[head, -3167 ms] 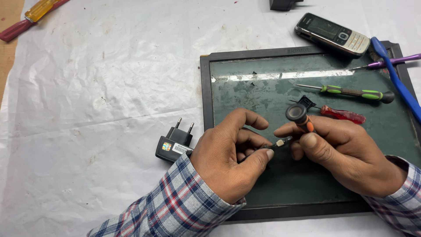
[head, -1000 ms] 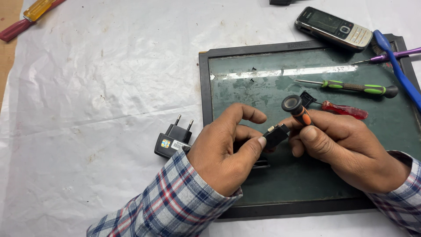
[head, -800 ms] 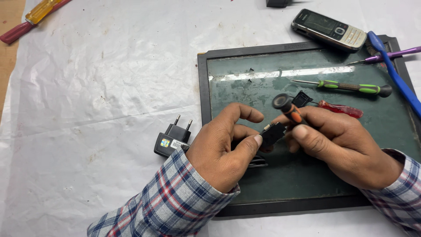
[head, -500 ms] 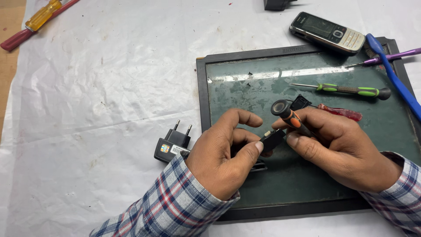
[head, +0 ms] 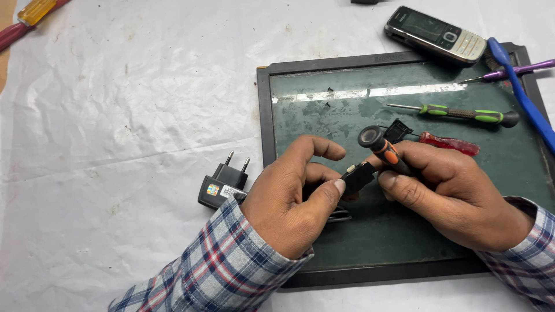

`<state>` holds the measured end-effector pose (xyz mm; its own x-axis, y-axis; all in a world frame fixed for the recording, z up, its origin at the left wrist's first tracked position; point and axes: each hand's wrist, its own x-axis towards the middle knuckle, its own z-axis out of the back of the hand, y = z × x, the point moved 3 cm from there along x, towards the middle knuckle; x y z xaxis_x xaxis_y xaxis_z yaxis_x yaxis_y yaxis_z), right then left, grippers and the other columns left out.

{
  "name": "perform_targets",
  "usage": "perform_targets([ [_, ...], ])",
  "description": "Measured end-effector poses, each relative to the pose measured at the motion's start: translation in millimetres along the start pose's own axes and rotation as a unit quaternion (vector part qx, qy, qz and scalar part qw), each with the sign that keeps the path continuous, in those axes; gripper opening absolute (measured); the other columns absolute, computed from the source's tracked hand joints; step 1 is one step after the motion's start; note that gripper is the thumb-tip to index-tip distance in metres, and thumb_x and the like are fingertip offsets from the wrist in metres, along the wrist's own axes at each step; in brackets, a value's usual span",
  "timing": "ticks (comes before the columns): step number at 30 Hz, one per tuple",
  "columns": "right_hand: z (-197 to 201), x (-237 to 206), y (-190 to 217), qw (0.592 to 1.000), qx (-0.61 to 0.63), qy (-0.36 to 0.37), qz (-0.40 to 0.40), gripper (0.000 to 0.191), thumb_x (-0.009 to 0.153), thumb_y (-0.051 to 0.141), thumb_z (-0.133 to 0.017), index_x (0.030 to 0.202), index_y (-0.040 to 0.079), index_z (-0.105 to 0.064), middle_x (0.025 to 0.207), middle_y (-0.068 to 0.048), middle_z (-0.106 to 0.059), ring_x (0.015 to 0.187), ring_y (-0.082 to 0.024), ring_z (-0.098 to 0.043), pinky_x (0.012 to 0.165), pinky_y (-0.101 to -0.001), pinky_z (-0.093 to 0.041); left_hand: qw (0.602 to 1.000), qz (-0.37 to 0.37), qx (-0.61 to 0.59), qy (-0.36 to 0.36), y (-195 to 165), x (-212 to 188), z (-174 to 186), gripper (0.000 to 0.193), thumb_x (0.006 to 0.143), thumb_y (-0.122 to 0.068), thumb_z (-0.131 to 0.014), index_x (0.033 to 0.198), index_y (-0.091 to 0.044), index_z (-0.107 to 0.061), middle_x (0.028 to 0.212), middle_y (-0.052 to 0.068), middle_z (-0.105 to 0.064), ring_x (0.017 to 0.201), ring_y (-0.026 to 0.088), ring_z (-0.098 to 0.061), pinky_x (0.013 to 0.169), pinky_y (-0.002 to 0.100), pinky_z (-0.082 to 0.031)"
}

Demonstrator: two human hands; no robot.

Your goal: The person repairs a phone charger plug on a work mat. They pry open the charger plug housing with a small screwdriver, pull out the internal wiring, brush debris from the parts, and reassemble the plug housing while working the cable and connector by hand.

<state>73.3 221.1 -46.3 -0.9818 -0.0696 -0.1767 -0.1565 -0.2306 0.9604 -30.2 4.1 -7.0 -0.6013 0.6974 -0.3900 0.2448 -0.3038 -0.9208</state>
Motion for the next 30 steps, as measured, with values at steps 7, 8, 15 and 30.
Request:
perform_targets([
  [7,3.4,-3.2,-2.7,1.000,-0.018,0.008,-0.013,0.031,0.104,0.014,-0.061,0.132,0.000,-0.062,0.085,-0.002,-0.064,0.073,-0.008,-0.049,0.058,-0.0252,-0.045,1.000,-0.017,-0.001,-0.005,-3.7,-0.6,-0.6,0.038,0.089,-0.012,-0.059,0.125,-0.002,-0.055,0.081,0.008,-0.075,0.067,0.008,-0.065,0.061,0.027,-0.054],
  [8,4.3,-3.0,-2.7,1.000,-0.018,0.006,-0.020,0.032,0.104,0.014,-0.061,0.133,0.000,-0.061,0.085,-0.003,-0.064,0.074,-0.009,-0.049,0.059,-0.0255,-0.045,1.000,-0.020,-0.003,-0.005,-3.7,0.2,-0.6,0.038,0.089,-0.011,-0.059,0.125,-0.002,-0.055,0.081,0.008,-0.075,0.067,0.009,-0.065,0.061,0.027,-0.054],
  [15,2.8,-0.5,2.2,1.000,-0.003,0.005,-0.008,0.030,0.098,0.014,-0.059,0.123,-0.001,-0.064,0.084,-0.001,-0.061,0.071,-0.008,-0.052,0.059,-0.0262,-0.045,1.000,-0.022,0.009,-0.011,-2.2,0.7,-1.0,0.038,0.088,-0.011,-0.060,0.126,-0.003,-0.055,0.080,0.008,-0.075,0.068,0.009,-0.065,0.062,0.027,-0.054],
  [30,3.1,-1.7,2.6,0.999,-0.028,-0.013,-0.015,0.032,0.097,0.015,-0.060,0.124,0.000,-0.069,0.075,0.000,-0.060,0.066,-0.007,-0.054,0.055,-0.0238,-0.045,1.000,-0.011,-0.002,0.002,-3.2,0.0,-3.8,0.045,0.086,-0.011,-0.066,0.128,-0.003,-0.053,0.089,0.007,-0.073,0.073,0.007,-0.065,0.068,0.024,-0.057],
])
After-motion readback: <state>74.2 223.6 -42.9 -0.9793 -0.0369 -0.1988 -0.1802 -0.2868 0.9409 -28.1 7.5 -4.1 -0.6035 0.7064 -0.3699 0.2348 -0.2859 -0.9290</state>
